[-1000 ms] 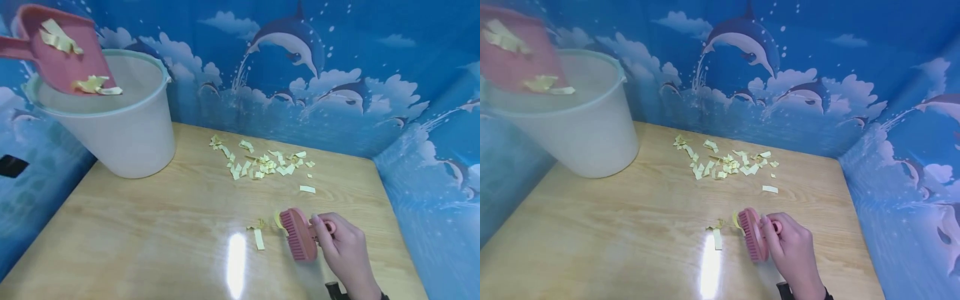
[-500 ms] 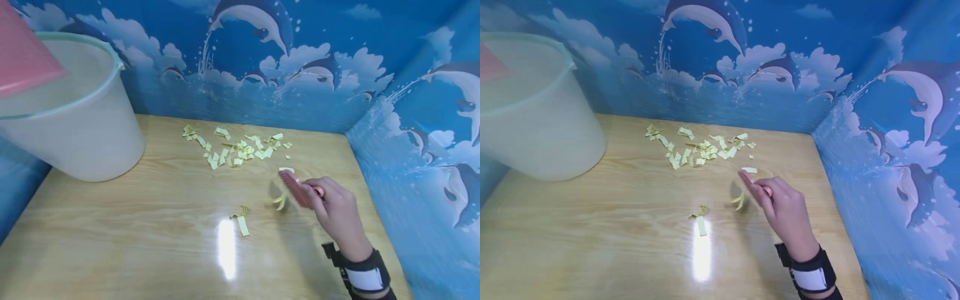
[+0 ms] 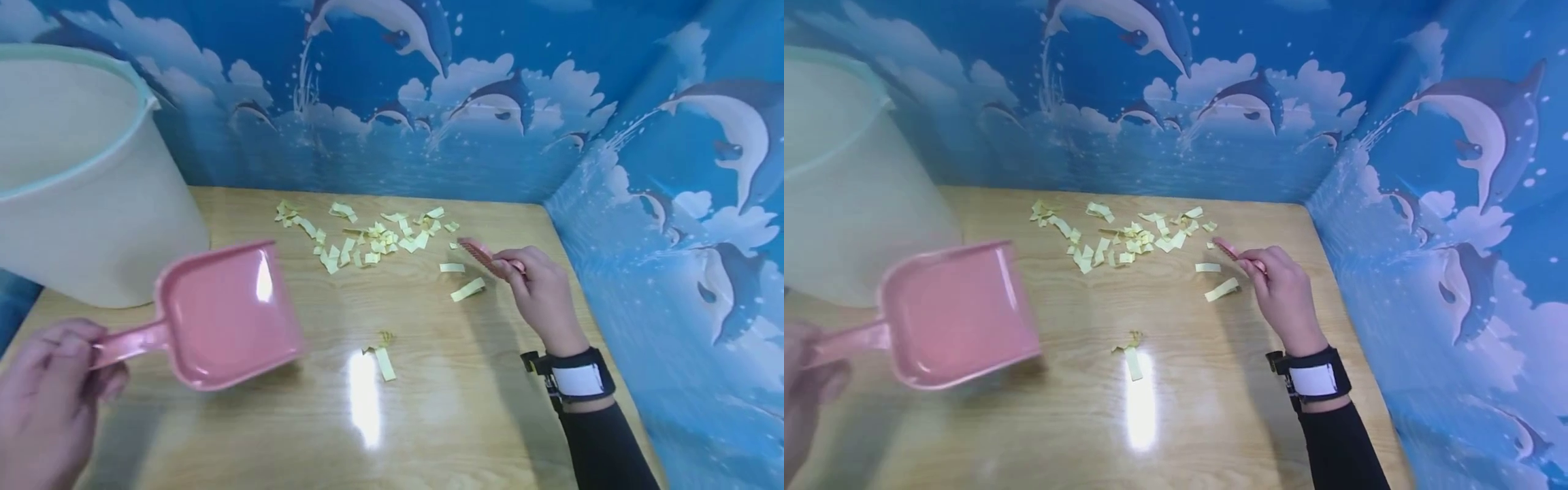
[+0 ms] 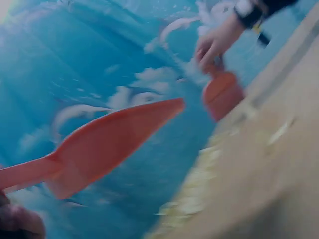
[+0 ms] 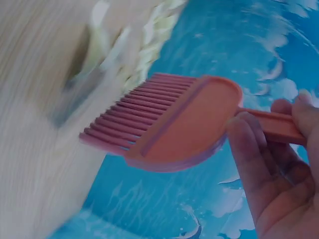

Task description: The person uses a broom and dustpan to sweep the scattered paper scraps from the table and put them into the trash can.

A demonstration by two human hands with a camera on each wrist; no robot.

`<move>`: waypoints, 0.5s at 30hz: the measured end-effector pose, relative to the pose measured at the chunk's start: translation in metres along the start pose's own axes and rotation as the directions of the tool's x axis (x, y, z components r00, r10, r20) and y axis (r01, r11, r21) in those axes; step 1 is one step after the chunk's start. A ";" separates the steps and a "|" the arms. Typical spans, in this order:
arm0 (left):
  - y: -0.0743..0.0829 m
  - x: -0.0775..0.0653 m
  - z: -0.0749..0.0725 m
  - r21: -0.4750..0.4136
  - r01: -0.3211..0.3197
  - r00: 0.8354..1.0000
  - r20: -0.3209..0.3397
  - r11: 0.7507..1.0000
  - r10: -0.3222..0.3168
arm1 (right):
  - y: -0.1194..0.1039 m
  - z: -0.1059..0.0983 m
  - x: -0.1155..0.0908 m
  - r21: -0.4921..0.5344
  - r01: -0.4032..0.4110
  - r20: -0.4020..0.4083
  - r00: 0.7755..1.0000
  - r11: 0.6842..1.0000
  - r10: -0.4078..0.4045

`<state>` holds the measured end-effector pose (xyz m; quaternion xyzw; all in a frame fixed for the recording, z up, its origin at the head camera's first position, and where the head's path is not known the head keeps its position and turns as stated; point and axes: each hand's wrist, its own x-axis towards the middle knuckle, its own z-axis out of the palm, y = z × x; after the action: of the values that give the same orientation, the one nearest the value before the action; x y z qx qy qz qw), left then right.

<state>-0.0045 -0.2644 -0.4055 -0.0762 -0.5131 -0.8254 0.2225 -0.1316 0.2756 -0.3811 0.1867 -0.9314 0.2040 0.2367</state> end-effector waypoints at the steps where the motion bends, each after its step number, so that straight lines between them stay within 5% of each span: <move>1: -0.003 -0.008 0.007 0.094 0.068 0.998 0.002 0.993 -0.068 | 0.002 0.002 0.000 -0.026 0.005 0.018 1.000 1.000 -0.004; 2: -0.007 -0.015 0.011 0.167 0.120 0.992 0.027 0.979 -0.126 | 0.004 0.005 0.001 -0.048 0.015 0.040 0.999 0.999 -0.013; 4: -0.014 -0.027 0.019 0.376 0.170 0.974 0.076 0.911 -0.213 | 0.008 0.012 0.002 -0.079 0.035 0.095 0.995 0.996 -0.028; 7: -0.030 -0.039 0.026 0.537 0.144 0.952 0.154 0.831 -0.264 | 0.007 0.021 0.000 -0.063 0.050 0.158 0.987 0.997 -0.040; 15: -0.056 -0.052 0.033 0.612 0.178 0.936 0.136 0.770 -0.324 | -0.033 0.011 -0.010 0.168 0.121 0.269 0.949 0.978 -0.164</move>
<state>0.0139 -0.1991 -0.4542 -0.0301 -0.7721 -0.6319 0.0601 -0.1127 0.2445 -0.3858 0.2978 -0.9217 0.2270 0.1014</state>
